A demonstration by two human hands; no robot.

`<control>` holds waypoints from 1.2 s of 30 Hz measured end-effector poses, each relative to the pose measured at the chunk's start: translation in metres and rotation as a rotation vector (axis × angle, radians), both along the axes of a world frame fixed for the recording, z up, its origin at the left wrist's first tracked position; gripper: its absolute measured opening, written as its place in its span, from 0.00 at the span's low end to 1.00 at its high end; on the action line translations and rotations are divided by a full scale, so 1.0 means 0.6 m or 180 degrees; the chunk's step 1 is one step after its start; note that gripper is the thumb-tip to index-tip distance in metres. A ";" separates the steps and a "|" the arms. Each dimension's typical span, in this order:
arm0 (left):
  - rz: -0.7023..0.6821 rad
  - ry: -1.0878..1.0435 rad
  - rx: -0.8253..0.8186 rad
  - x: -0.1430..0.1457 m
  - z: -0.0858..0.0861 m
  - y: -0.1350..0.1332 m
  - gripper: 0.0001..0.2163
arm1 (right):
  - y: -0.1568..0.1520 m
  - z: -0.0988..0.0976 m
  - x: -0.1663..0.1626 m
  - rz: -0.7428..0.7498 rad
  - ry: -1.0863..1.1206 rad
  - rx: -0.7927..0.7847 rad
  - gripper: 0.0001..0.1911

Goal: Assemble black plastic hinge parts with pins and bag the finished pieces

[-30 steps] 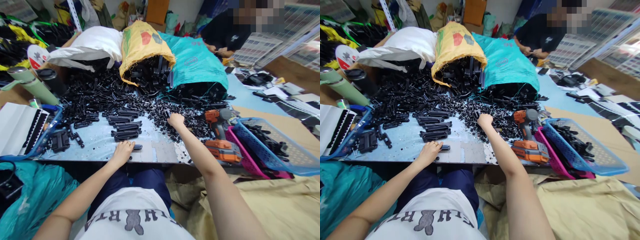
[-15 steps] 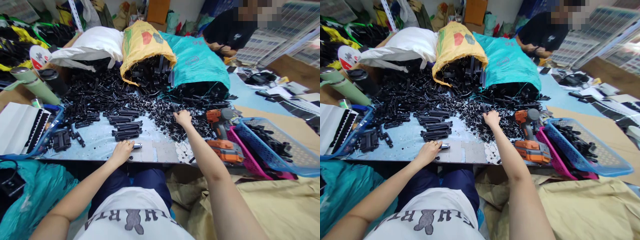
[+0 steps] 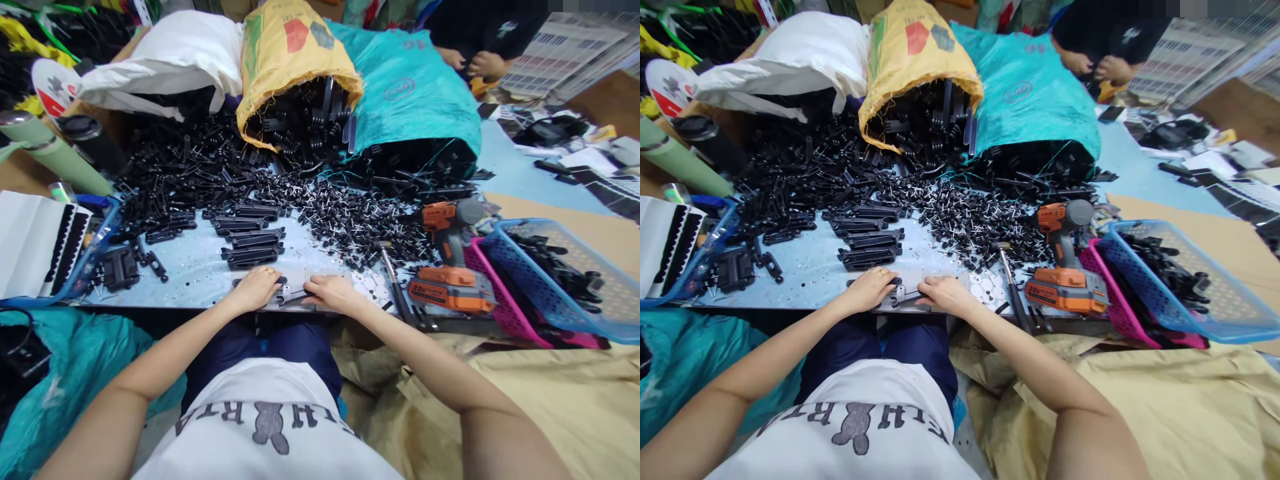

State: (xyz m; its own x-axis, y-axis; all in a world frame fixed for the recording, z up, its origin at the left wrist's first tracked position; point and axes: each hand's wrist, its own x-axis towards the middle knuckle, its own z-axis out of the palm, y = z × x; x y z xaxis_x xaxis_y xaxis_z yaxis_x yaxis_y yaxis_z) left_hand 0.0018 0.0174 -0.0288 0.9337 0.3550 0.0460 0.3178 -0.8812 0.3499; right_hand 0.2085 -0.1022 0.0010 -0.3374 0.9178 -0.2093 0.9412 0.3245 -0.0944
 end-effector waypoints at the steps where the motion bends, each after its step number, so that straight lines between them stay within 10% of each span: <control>1: 0.0014 -0.0010 -0.0030 0.001 0.004 -0.001 0.14 | -0.004 -0.008 -0.007 -0.0052 -0.0099 0.0034 0.22; 8: 0.0187 -0.0291 -0.0124 -0.001 0.009 -0.011 0.30 | -0.012 0.005 -0.035 -0.0464 -0.0382 0.0338 0.21; 20: 0.0111 -0.0503 -0.0091 -0.015 0.000 -0.016 0.25 | 0.006 0.042 -0.030 -0.0136 -0.0351 0.0562 0.20; 26: -0.0027 -0.0434 0.0145 0.128 0.025 -0.005 0.16 | -0.033 -0.035 0.017 -0.0403 0.0161 0.0779 0.19; 31: 0.0731 -0.0096 -0.0024 0.292 0.025 0.045 0.12 | -0.062 -0.048 0.035 -0.0749 0.0472 0.0726 0.18; 36: 0.0753 -0.0306 0.0029 0.266 0.023 0.057 0.09 | 0.003 -0.032 0.082 -0.1509 0.0058 0.1117 0.15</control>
